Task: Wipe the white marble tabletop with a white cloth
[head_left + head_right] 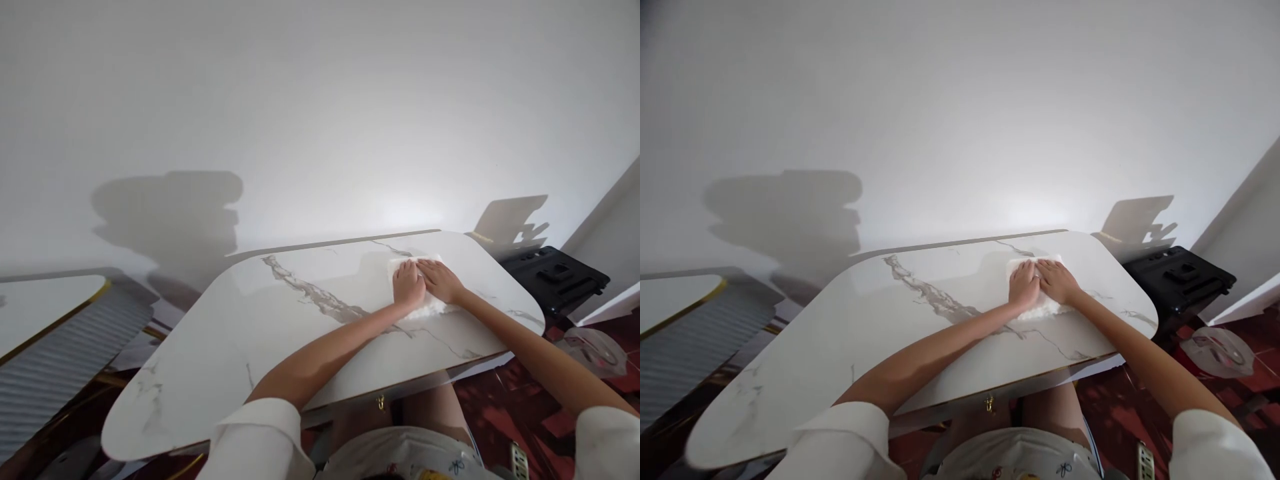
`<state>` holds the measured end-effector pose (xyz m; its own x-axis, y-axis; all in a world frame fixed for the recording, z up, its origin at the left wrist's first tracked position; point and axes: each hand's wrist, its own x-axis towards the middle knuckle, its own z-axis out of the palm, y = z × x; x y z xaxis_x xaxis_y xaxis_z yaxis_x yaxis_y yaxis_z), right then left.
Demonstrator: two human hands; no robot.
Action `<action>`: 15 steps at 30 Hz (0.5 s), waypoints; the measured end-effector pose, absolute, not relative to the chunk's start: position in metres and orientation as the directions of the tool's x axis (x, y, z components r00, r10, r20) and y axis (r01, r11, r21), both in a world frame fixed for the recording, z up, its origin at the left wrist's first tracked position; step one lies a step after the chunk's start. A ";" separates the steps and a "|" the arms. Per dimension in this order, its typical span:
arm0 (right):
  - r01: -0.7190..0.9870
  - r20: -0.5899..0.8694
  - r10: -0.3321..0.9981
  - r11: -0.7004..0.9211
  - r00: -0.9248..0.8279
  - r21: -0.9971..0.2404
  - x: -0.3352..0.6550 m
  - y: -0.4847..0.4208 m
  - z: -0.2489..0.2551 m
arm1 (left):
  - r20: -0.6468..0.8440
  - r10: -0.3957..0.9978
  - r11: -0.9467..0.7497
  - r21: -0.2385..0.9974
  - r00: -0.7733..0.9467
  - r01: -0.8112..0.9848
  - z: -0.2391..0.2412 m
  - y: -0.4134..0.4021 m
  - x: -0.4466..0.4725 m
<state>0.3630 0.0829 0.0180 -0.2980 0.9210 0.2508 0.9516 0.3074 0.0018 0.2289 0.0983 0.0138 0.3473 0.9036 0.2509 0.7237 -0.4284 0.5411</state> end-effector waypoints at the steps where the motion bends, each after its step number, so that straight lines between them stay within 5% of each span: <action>1: 0.953 0.240 0.925 0.302 -0.293 0.002 0.360 0.096 0.020 | 0.264 0.900 -0.436 0.526 0.348 0.730 0.015 0.111 0.227; 15: 0.929 0.243 0.907 0.366 -0.344 -0.053 0.326 0.230 0.028 | 0.362 0.898 -0.405 0.465 0.249 0.787 0.012 0.239 0.195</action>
<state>0.3258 0.2296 0.0281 -0.3439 0.9071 0.2429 0.9290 0.3664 -0.0530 0.1952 0.2389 0.0120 0.2491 0.8983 0.3619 0.7870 -0.4055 0.4649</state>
